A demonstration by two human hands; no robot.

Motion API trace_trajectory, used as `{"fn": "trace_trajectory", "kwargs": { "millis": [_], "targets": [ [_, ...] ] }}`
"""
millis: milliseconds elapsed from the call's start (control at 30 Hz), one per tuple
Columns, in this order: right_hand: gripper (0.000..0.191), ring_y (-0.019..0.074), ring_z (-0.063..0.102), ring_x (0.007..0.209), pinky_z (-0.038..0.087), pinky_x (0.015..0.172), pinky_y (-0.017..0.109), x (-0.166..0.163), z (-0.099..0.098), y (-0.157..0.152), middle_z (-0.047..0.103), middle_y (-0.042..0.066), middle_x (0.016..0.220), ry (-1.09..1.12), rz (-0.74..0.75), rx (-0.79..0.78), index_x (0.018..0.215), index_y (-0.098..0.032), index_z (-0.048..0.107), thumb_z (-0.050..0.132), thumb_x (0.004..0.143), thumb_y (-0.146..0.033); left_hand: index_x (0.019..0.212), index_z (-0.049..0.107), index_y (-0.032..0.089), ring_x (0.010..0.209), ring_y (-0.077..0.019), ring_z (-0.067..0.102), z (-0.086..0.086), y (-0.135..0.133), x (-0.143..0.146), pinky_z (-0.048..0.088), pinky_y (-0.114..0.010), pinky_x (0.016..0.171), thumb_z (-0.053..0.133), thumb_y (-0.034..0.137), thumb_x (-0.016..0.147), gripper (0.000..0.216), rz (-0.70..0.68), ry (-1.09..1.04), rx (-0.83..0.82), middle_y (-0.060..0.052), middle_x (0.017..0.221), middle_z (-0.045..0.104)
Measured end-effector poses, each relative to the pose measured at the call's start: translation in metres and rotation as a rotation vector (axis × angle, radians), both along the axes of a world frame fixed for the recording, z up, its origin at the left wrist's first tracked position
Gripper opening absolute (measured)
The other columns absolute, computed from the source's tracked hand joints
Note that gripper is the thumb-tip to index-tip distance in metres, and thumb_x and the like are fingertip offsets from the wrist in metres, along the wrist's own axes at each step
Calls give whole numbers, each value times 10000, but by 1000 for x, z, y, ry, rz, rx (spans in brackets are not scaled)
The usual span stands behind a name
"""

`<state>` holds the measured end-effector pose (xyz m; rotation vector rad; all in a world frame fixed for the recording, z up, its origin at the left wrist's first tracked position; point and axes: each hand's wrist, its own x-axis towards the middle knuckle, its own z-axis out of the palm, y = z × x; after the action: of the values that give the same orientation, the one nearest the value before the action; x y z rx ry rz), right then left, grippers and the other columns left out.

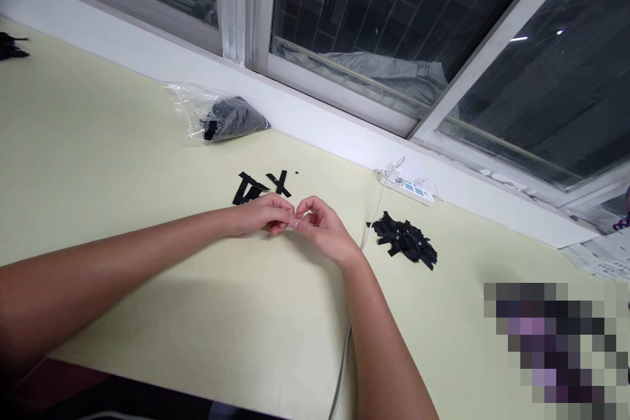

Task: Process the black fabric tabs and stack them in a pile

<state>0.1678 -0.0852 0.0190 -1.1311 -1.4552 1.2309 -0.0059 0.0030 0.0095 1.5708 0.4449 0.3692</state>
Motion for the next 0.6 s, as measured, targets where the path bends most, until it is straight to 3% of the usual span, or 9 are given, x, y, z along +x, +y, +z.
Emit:
{"fn": "trace_trajectory", "kwargs": {
  "millis": [200,367,600],
  "targets": [
    [294,113,435,672,367,607,265,0,-3,1,486,-34,803,8,22,53,909,-247,511,733,837,-425,529,512,169,441,-90,413,1,0,1,278,-244,460,637,277,752,278,23,10,-25,6,477,484],
    [315,125,504,741,400,627,275,1,-6,2,551,-2,963,-26,-25,79,989,-257,525,736,831,-431,511,500,169,425,-89,406,6,-2,1,268,-241,452,628,277,734,279,40,14,-32,12,455,469],
    [298,123,489,706,370,606,271,-1,-6,3,559,-11,842,-50,-36,58,945,-239,531,725,841,-440,518,498,170,431,-89,412,5,-3,1,273,-242,457,617,262,729,259,47,13,-38,11,463,474]
  ]
}}
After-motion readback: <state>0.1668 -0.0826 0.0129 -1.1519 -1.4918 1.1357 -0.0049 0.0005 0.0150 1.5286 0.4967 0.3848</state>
